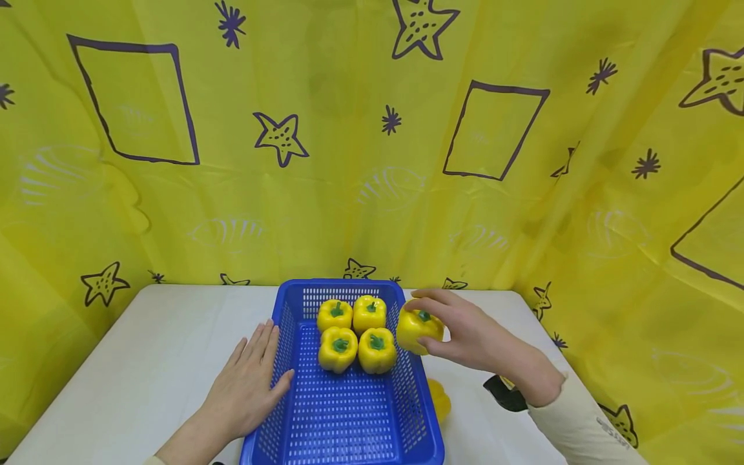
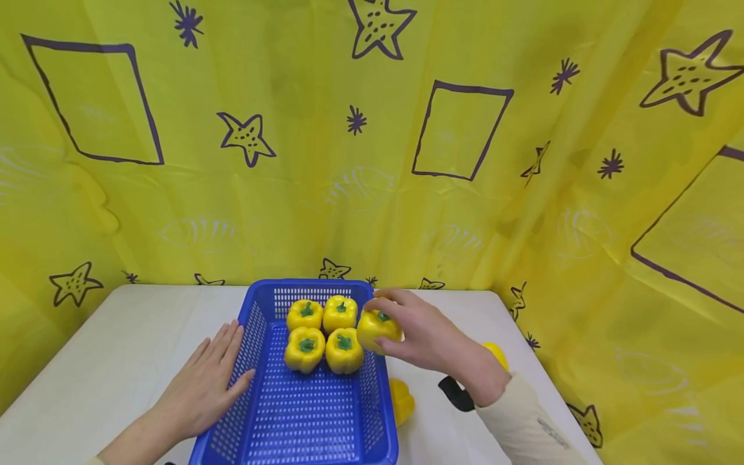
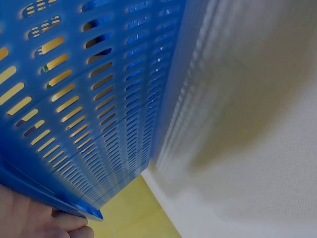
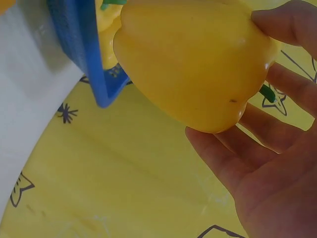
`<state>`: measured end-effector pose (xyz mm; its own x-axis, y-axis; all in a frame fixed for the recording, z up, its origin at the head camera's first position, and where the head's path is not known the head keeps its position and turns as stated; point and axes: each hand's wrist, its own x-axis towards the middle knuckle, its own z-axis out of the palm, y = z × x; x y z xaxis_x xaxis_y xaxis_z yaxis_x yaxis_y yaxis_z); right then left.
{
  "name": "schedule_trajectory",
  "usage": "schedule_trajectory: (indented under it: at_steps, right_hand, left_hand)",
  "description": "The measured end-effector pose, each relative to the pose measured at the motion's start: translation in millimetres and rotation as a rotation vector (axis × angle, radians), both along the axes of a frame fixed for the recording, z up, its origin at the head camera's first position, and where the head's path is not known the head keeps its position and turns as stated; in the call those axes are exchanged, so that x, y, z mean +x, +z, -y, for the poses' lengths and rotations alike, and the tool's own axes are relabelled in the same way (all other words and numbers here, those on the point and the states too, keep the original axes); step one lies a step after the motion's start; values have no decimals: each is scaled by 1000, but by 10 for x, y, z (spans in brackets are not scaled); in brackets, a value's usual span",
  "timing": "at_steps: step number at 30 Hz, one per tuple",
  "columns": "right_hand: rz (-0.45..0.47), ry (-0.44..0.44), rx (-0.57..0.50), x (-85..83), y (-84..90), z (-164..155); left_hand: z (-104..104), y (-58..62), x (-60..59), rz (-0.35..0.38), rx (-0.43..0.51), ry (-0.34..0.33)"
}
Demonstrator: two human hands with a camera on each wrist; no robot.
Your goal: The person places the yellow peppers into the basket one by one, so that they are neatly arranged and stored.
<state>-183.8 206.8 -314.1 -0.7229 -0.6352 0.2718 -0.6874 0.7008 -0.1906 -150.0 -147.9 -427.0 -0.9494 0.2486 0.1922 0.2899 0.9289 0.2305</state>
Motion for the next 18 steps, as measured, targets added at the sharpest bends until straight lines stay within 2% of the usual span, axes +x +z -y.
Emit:
schedule_trajectory:
  at_steps: [18]
  right_hand:
    - [76,94,15,7,-143,364]
  left_hand:
    - [-2,-5,-1,-7,2,0]
